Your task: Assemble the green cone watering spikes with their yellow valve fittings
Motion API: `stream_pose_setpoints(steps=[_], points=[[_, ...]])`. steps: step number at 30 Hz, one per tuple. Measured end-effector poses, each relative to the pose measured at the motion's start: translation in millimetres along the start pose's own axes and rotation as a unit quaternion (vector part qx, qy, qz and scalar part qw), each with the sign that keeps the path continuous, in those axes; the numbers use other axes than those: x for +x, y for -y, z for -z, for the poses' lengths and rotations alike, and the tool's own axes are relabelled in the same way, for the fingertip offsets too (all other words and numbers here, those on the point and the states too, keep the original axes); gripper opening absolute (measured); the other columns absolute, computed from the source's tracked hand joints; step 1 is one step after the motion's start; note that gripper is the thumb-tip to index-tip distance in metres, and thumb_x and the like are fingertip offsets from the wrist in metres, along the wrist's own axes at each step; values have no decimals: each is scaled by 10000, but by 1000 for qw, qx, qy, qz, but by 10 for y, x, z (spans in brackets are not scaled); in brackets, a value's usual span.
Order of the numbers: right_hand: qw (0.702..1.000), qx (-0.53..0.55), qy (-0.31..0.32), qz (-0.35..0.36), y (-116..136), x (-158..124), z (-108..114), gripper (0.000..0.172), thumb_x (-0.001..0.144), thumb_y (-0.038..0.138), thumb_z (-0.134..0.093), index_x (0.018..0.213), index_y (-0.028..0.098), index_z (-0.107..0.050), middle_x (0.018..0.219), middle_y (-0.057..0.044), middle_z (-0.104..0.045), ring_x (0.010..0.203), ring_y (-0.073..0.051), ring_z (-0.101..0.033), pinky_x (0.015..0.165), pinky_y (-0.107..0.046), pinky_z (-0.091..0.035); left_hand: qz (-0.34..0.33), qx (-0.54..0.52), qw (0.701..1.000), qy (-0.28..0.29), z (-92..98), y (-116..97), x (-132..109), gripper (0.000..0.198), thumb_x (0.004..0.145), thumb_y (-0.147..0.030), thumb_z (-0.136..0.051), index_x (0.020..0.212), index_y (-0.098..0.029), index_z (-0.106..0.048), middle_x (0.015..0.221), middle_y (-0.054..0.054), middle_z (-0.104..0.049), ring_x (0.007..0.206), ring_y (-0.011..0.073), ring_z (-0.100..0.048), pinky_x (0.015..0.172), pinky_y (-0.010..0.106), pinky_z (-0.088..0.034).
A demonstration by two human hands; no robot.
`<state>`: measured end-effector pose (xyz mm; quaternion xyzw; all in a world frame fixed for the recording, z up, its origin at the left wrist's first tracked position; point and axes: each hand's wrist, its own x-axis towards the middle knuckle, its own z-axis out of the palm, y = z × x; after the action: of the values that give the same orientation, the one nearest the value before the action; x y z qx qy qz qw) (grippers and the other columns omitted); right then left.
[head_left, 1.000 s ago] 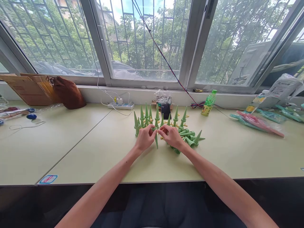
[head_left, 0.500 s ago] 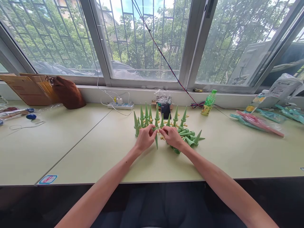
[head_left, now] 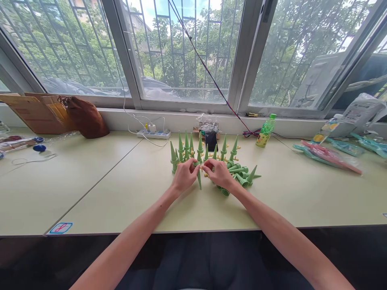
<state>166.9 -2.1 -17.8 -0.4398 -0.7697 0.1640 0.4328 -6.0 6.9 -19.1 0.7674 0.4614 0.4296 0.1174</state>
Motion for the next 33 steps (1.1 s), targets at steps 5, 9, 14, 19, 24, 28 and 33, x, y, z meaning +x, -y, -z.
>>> stream_pose_setpoints(steps=[5, 9, 14, 19, 24, 28, 33], points=[[1000, 6, 8, -6, -6, -2, -2, 149, 899, 270, -543, 777, 187, -566, 679, -13, -633, 616, -142, -550, 611, -245, -409, -3, 0, 1000, 3, 1, 4, -6, 141, 866, -302, -575, 917, -178, -620, 530, -59, -491, 485, 104, -442, 538, 231, -367], [1000, -6, 4, -13, -33, 4, -12, 223, 915, 285, -514, 715, 191, -537, 620, 1, -588, 578, -133, -513, 580, -239, -376, -10, -2, 1000, 3, 11, -14, -9, 140, 865, -300, -575, 921, -180, -622, 533, -58, -493, 486, 105, -440, 532, 230, -366], [999, -33, 1, -3, -47, 14, -12, 377, 961, 359, -438, 623, 194, -466, 574, 1, -535, 554, -127, -462, 553, -243, -331, -23, -9, 1000, 2, 26, -47, -11, 145, 868, -307, -573, 912, -178, -625, 529, -57, -490, 477, 103, -432, 525, 233, -366], [999, -35, 3, 0, -58, 16, -15, 451, 976, 436, -403, 594, 197, -414, 547, 6, -492, 532, -121, -448, 537, -243, -308, -22, -8, 1000, 2, 21, -45, -9, 159, 872, -314, -574, 919, -175, -634, 529, -56, -499, 477, 103, -437, 532, 234, -372], [999, -33, -6, -5, -55, 10, -11, 442, 984, 417, -390, 598, 202, -388, 540, 16, -456, 523, -121, -420, 528, -247, -287, -17, -1, 1000, -2, 4, -15, -2, 154, 872, -313, -575, 913, -176, -632, 533, -56, -502, 482, 102, -436, 542, 234, -371], [1000, -25, -4, -1, -21, 6, 9, 308, 951, 351, -464, 690, 195, -507, 610, 9, -540, 568, -126, -452, 563, -241, -336, -12, 3, 1000, -5, -3, 3, 0, 149, 868, -308, -579, 908, -175, -633, 534, -55, -501, 483, 103, -443, 539, 235, -368], [1000, -13, 13, 0, -1, 4, 11, 179, 906, 281, -524, 760, 187, -567, 689, -16, -624, 611, -137, -508, 605, -247, -385, -7, 7, 1000, -5, 2, 4, -3, 146, 864, -307, -583, 905, -176, -634, 535, -53, -512, 483, 106, -457, 542, 236, -371]])
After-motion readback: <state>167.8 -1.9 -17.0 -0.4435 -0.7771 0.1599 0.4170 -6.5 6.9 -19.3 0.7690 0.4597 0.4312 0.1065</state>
